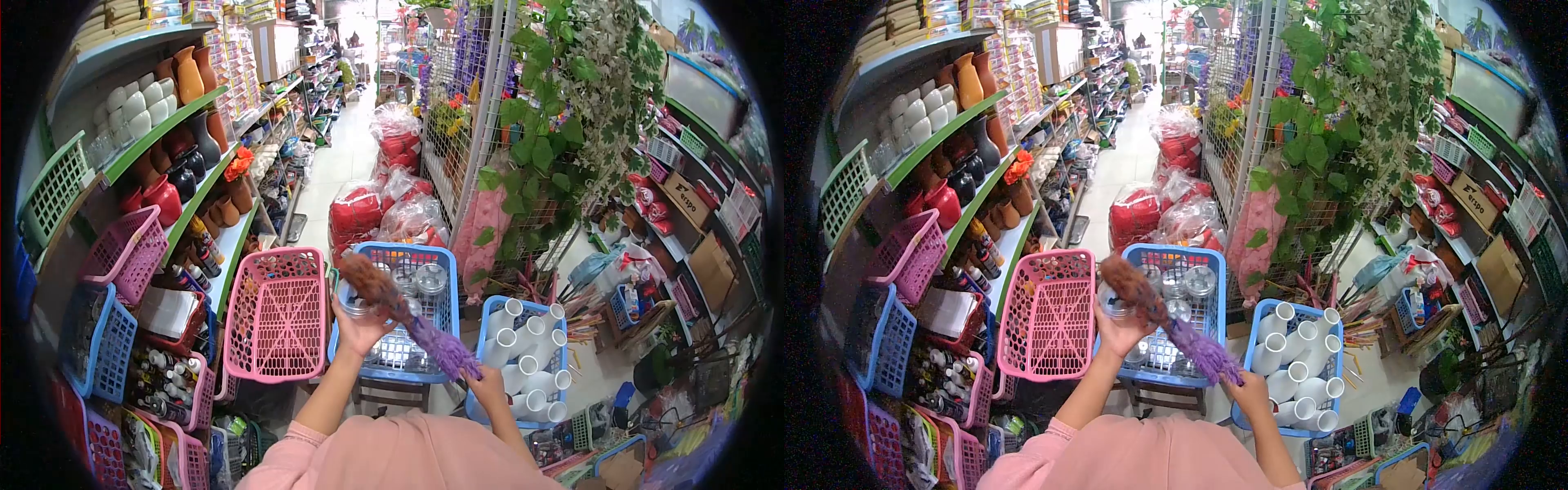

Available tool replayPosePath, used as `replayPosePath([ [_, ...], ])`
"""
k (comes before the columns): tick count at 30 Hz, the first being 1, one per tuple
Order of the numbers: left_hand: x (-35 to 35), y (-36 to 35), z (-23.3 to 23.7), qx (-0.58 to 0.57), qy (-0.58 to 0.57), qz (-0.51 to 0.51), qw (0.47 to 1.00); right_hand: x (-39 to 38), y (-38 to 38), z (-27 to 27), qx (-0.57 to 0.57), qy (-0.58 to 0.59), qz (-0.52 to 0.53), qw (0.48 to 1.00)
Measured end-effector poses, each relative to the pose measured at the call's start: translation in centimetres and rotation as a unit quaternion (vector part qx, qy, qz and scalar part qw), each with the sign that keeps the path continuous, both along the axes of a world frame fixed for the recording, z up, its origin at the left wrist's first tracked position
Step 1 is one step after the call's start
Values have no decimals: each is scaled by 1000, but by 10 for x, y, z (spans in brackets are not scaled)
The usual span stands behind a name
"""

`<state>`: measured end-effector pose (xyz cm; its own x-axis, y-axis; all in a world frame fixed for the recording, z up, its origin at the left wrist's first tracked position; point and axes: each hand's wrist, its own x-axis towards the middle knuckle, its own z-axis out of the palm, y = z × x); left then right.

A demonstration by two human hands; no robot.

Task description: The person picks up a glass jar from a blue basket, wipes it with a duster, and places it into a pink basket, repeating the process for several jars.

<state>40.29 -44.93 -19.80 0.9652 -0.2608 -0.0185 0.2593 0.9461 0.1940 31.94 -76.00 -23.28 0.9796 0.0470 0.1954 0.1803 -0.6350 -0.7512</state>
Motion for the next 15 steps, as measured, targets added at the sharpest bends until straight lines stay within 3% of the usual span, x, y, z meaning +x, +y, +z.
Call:
replayPosePath([
  [6,5,-1,0,-23,86,7,996,6,-10,0,-60,-21,-26,998],
  [8,18,3,-28,-44,-25,4,999,6,-9,6,-68,-16,2,998],
  [9,23,2,-23,-116,-6,30,993,6,-8,9,-78,-12,31,996],
  [10,19,3,-22,-117,-5,30,993,9,-5,12,-78,-11,31,996],
  [12,9,4,-17,29,125,11,992,13,2,17,-67,31,-40,996],
  [15,2,2,-16,117,124,29,985,27,10,1,-37,42,-8,998],
])
